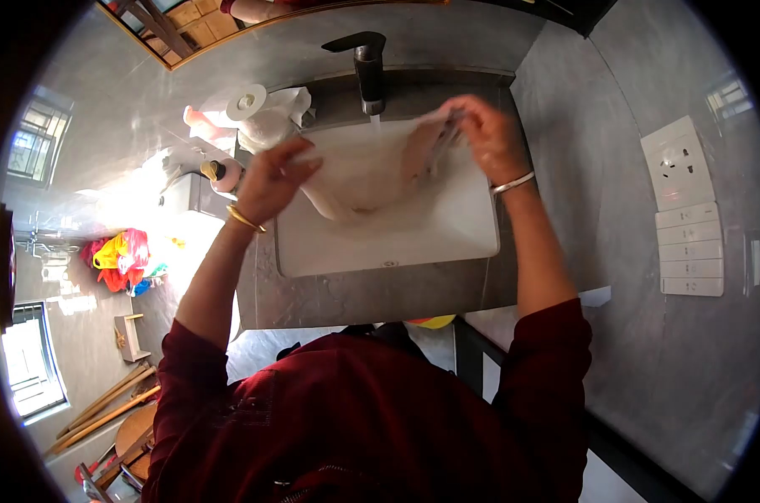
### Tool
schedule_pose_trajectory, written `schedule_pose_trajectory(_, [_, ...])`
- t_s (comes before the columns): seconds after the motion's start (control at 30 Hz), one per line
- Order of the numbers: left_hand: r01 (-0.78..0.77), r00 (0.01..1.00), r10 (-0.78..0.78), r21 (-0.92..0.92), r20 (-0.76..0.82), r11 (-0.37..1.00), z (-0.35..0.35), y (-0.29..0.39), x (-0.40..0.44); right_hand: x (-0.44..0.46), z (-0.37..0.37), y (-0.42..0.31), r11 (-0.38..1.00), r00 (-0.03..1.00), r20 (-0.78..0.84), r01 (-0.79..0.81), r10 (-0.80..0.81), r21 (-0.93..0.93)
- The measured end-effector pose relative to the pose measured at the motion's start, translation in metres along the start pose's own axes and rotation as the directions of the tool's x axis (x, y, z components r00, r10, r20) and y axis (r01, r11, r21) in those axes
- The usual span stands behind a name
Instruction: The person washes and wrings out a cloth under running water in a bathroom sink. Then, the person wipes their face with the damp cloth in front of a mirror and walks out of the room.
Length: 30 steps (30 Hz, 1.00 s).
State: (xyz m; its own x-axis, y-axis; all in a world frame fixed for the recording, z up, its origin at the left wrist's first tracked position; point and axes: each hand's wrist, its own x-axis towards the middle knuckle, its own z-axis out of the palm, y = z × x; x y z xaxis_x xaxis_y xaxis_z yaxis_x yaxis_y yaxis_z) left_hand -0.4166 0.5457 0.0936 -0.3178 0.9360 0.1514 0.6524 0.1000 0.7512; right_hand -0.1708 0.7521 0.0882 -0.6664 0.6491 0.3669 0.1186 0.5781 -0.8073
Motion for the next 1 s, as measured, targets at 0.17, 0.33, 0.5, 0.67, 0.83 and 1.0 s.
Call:
schedule_pose_trajectory(0.17, [-0.187,0.979,0.141,-0.368,-0.148,0.911,-0.040,0.075,0.020,0.036,-0.052,-0.104,0.978,0.921,-0.343,0.206,-0.183,0.034])
schedule_pose_trajectory(0.33, [-0.232,0.959,0.107,-0.511,-0.262,0.827,-0.038,0.092,0.031,0.049,-0.054,-0.106,0.968,0.906,-0.341,0.242,-0.249,-0.063])
schedule_pose_trajectory(0.5, [-0.029,0.988,0.020,-0.058,-0.151,0.998,0.036,-0.030,0.023,0.017,0.017,0.009,0.967,0.996,-0.035,0.071,-0.082,-0.245])
schedule_pose_trajectory(0.67, [0.249,0.929,-0.310,0.279,0.202,0.927,0.122,-0.121,-0.026,-0.004,0.082,0.069,0.886,0.949,0.286,0.014,0.135,-0.464])
schedule_pose_trajectory(0.83, [0.236,0.867,-0.308,0.222,0.391,0.946,0.129,-0.117,-0.042,0.072,0.081,-0.025,0.913,0.952,-0.201,0.141,-0.231,-0.383])
schedule_pose_trajectory(1.0, [0.244,0.891,-0.275,0.128,0.363,0.961,0.128,-0.121,-0.051,0.110,0.098,-0.044,0.741,0.860,0.039,0.461,-0.509,-0.488])
